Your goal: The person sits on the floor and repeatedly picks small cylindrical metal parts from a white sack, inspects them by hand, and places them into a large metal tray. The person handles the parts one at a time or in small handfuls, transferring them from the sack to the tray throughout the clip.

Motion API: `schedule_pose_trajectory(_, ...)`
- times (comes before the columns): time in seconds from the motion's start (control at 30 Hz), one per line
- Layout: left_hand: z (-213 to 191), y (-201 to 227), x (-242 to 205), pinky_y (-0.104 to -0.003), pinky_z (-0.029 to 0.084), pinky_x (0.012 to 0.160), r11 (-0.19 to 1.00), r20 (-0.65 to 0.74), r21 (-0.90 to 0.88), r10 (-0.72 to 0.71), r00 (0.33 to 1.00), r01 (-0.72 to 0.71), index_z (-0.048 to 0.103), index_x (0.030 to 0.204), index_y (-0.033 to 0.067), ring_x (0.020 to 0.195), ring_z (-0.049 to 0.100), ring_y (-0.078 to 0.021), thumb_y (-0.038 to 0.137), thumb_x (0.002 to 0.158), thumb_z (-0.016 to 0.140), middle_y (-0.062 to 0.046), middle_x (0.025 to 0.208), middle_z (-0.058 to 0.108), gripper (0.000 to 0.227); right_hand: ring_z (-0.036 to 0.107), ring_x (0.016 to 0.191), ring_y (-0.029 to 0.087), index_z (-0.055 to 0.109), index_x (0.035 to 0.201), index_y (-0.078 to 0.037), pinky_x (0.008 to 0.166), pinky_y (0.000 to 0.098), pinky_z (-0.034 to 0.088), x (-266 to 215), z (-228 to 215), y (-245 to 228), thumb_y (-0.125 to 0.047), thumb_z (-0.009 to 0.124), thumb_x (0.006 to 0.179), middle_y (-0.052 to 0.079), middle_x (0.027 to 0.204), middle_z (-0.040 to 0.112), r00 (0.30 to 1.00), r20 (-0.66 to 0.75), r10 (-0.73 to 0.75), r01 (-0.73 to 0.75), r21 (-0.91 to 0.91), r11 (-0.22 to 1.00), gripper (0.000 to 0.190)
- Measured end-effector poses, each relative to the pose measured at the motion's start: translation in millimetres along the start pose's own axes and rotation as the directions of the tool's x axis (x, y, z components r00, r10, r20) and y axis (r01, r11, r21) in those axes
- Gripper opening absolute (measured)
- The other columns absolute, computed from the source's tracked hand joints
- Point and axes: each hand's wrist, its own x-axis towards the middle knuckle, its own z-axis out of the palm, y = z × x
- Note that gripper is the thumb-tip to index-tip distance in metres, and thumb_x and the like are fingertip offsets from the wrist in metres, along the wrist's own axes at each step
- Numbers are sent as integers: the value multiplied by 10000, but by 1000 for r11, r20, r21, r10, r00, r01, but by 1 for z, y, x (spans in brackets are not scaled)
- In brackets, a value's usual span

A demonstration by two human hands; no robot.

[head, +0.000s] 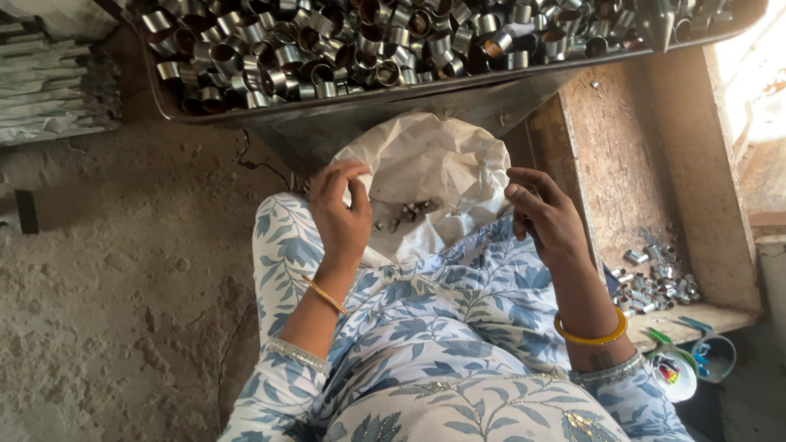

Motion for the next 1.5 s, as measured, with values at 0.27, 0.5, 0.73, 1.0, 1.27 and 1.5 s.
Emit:
schedule_pose_trajectory(0.27, -34, -14, 129, -642, 287, 1233, 787, -206, 591, 358, 911, -176, 475, 1498, 124, 1516, 222, -423, 569, 1049, 742, -162, 1607, 347, 686, 555, 560, 98, 610, 1291, 8, 476, 235, 461, 6, 5, 0, -205, 720, 947, 9, 742, 561, 999, 44, 11, -13, 42, 999, 419)
schedule_pose_trajectory(0.5, -22, -41, 162, -659, 389, 1116, 768, -71, 617, 271, 960, -171, 368, 1632, 196, 1469, 337, -387, 710, 960, 815, -99, 1641, 301, 957, 512, 541, 98, 643, 1221, -15, 453, 228, 389, 10, 10, 15, -203, 738, 927, 3, 724, 535, 995, 57, 82, -83, 32, 996, 361)
schedule_pose_trajectory(0.73, -41, -55, 182, -521, 550, 975, 755, -29, 588, 378, 925, -290, 515, 1538, 252, 1291, 487, -354, 564, 927, 852, -74, 1468, 439, 764, 459, 515, 77, 644, 1173, -25, 434, 219, 337, 9, 19, 7, -207, 710, 946, -15, 693, 496, 989, 120, 87, -95, 61, 994, 298)
schedule_pose_trajectory(1.0, -38, -75, 202, -453, 612, 983, 786, -204, 463, 543, 814, -409, 594, 1276, 64, 1219, 563, -375, 272, 986, 815, -145, 1270, 552, 420, 319, 482, 39, 654, 1137, -48, 447, 206, 296, -4, 28, 3, -226, 669, 979, -73, 632, 374, 967, 209, 144, -181, 165, 970, 238)
schedule_pose_trajectory(1.27, -21, -142, 241, -353, 607, 718, 978, -511, 199, 56, 857, 55, 618, 896, 69, 725, 670, -153, 368, 967, 762, 2, 748, 666, 339, 336, 508, 39, 670, 1127, -38, 438, 200, 303, -12, 37, 5, -239, 650, 1000, -65, 677, 368, 948, 282, 150, -220, 235, 947, 238)
schedule_pose_trajectory(1.5, -49, -83, 219, -231, 308, 311, 738, -516, -672, -410, 752, -59, 694, 949, 73, 458, 458, -69, 383, 948, 700, -10, 641, 568, 309, 578, 623, 121, 640, 1190, -5, 493, 220, 479, -10, 60, 1, -301, 633, 1039, 30, 825, 592, 919, 368, 144, -259, 286, 923, 332)
